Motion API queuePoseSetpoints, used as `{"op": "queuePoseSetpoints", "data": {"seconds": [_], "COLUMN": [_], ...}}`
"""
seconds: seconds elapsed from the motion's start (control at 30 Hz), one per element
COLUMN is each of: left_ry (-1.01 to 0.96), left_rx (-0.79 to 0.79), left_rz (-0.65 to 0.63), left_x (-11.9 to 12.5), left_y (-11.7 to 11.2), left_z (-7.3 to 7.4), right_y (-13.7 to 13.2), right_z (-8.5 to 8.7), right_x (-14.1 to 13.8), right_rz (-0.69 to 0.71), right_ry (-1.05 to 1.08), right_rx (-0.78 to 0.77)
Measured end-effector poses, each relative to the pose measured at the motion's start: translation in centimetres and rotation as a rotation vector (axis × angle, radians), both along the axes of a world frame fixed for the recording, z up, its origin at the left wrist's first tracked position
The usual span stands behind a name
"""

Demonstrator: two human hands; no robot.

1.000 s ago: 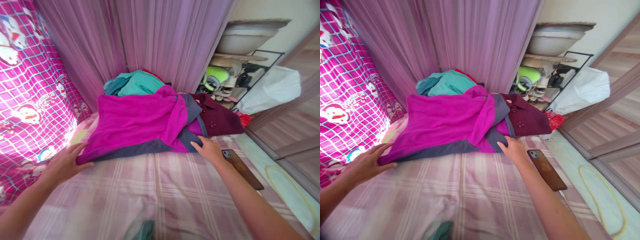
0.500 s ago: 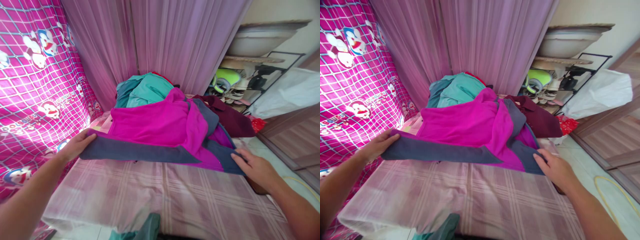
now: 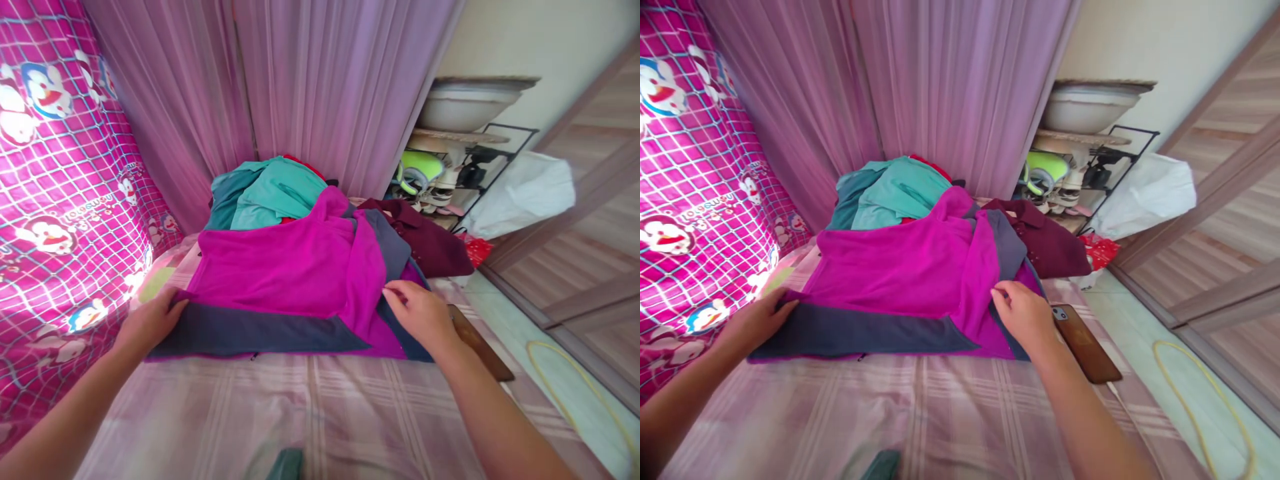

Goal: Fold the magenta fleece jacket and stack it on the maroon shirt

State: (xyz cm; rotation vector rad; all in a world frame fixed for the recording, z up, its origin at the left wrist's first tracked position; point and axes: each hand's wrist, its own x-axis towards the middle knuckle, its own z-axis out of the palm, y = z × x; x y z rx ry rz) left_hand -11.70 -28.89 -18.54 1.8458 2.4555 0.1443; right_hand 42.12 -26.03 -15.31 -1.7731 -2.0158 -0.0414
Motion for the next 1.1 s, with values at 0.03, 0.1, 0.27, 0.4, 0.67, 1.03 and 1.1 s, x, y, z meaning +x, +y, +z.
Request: {"op": "queuePoseSetpoints", "data": {"seconds": [0.03, 0.1, 0.27, 0.4, 0.67, 1.03, 1.1], "left_ry": [0.036, 0.083, 0.132, 0.106, 0.119, 0.07, 0.051], "left_rx": [-0.033, -0.091, 0.026, 0.117, 0.073, 0.059, 0.085], "left_rz": [0.005, -0.01, -0.056, -0.174, -0.028, 0.101, 0.177], "left_x": [0.4, 1.4, 3.1, 4.3, 4.6, 1.6, 1.6], "left_y": [0.2, 0.4, 0.5, 2.3, 12.8, 18.6, 19.0], "left_z": [0.0, -0.2, -0.1, 1.7, 5.2, 3.8, 4.0], "right_y": [0.8, 2.4, 4.6, 4.6, 4.1, 4.1, 3.8], "right_z": [-0.5, -1.9, -5.1, -6.0, -7.7, -10.0, -9.8], "right_x": [-1.1, -2.6, -3.3, -2.7, -2.5, -2.8, -3.0], "right_rz": [-0.042, -0.129, -0.187, -0.143, -0.131, -0.147, -0.159], "right_ry": [0.026, 0.056, 0.012, 0.012, 0.06, 0.079, 0.054], "right_rx": [-0.032, -0.118, -0.229, -0.166, -0.095, 0.023, 0.031]}}
